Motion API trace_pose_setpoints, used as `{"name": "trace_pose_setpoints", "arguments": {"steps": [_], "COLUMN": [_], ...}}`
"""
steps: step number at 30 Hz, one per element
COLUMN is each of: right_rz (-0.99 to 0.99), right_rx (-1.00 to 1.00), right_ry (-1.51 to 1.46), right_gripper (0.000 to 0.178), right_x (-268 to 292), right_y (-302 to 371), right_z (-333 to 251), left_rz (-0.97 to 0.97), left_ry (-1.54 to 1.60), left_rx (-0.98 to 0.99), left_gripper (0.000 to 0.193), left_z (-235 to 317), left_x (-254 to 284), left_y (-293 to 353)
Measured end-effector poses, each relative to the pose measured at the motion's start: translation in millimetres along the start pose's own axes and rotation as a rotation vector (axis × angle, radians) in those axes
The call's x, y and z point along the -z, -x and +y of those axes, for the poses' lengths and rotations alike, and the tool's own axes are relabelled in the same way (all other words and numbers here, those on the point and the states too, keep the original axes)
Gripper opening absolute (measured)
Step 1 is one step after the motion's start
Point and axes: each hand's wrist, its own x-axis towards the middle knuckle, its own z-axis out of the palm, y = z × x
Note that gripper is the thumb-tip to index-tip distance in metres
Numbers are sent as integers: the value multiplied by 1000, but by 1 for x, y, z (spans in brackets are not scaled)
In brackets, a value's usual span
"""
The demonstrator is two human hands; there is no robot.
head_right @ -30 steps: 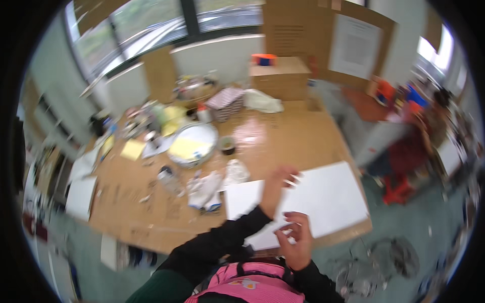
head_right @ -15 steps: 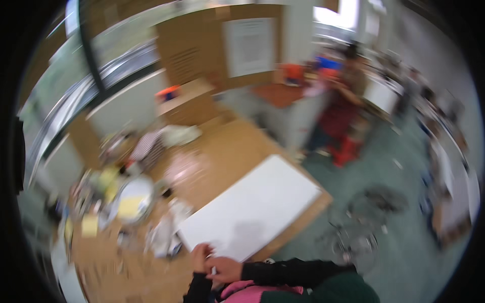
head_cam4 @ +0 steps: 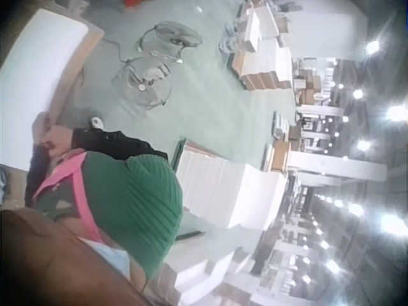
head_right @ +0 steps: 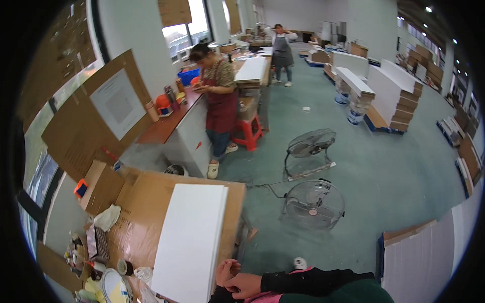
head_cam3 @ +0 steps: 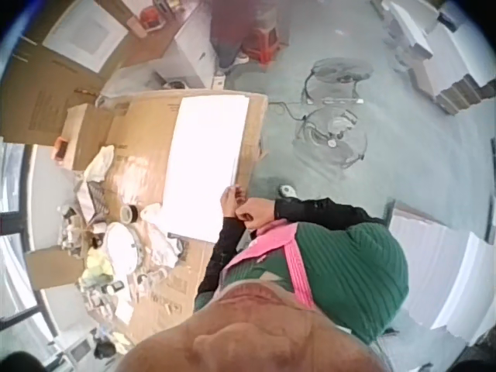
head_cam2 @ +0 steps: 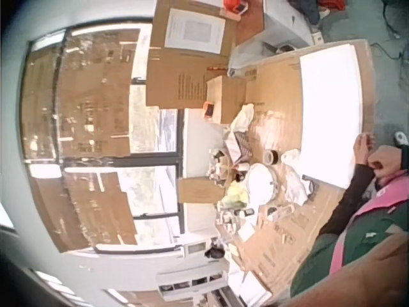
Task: Cleaning and organizing white furniture panels on a workbench in a manufacturing environment.
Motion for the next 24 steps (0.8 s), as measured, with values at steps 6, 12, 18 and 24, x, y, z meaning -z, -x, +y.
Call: {"name": "trace_pose_setpoints", "arguments": {"steps": [6, 12, 18, 24], "right_rz": [268, 451, 847, 1485], "right_rx": [222, -181, -331, -354], "right_ry": [246, -46, -118, 107], "right_gripper": [33, 36, 32, 19], "right_x": [59, 132, 152, 131], "right_y": [121, 304, 449, 482], "right_z": [60, 111, 122, 139], "left_rz": [-135, -416, -812, -1399], "left_ry": [-71, -253, -602, -989], "left_rx": [228, 327, 386, 133], "left_gripper": [23, 23, 23, 24], "left_z": [-48, -132, -150, -209], "left_x": [-149, -309, -495, -585], "left_y": [-31, -67, -79, -109]}}
